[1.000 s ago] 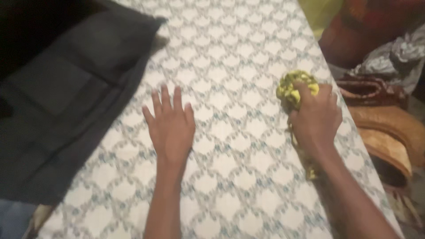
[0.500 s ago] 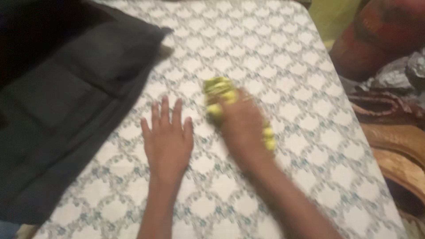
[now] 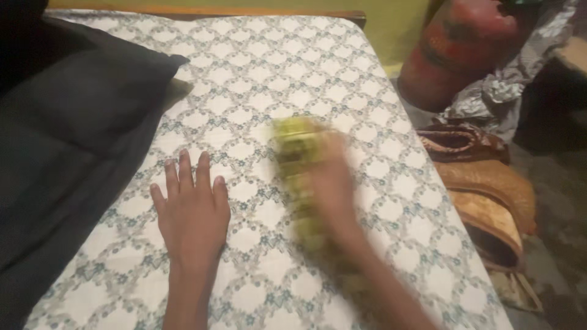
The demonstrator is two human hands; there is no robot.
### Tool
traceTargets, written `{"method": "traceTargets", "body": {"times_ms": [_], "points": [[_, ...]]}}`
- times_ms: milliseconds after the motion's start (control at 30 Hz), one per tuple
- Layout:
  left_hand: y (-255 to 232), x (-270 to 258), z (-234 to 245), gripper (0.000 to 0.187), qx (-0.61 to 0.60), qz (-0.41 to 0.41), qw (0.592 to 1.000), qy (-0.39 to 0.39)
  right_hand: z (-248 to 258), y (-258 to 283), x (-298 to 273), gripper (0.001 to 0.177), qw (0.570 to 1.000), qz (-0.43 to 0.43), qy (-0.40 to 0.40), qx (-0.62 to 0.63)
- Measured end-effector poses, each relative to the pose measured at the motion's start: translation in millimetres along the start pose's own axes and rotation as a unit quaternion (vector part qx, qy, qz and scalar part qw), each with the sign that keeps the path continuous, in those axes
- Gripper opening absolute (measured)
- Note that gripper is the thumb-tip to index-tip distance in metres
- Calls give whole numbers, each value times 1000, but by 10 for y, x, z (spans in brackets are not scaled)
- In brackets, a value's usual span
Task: The person wipes a patterned bedsheet with a yellow cloth, then folds a pillowcase and inserts a pillow. The person smooths the sheet and folds the pillowcase over the pillow.
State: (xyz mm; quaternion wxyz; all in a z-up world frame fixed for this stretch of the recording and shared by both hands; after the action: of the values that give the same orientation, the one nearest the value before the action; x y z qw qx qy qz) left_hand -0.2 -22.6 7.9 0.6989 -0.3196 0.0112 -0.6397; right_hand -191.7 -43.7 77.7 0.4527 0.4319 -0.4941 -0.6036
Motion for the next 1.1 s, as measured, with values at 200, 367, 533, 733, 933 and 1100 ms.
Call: {"method": "traceTargets", "body": {"times_ms": [200,367,533,733,933,1100], "points": [[139,28,-4,57,11,-13,1000,19,-880,-344,10,52,770,315,-26,-554],[42,-9,85,53,-24,-4,1000,8,505,-113,387,42,804,72,-79,-584],[-94,56,98,55,-15,3,1000,-6,1355,85,229,62,690,157,-128,-694],[-41,-71,-22,54,-27,9,999,-14,-44,-140,-206,52,895,65,-43,-440],[59,-101,68,50,-16,25,999,-23,-645,-541,-197,44,727,338,-41,-596],[-82,21,76,53,-8,21,1000,-18,957,-22,147,35,725,135,-134,-661]]}}
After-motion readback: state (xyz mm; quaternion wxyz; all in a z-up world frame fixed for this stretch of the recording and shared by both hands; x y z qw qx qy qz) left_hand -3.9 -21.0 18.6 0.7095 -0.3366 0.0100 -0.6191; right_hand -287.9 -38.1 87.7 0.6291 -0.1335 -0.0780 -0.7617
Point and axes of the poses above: each hand's wrist, its own x-axis towards the middle knuckle, its own z-axis out of the back of the hand, y = z × x, the point moved 2 cm from there along x, towards the middle knuckle, and after that the axes turned 14 degrees about -x, right-handed, at the moved point
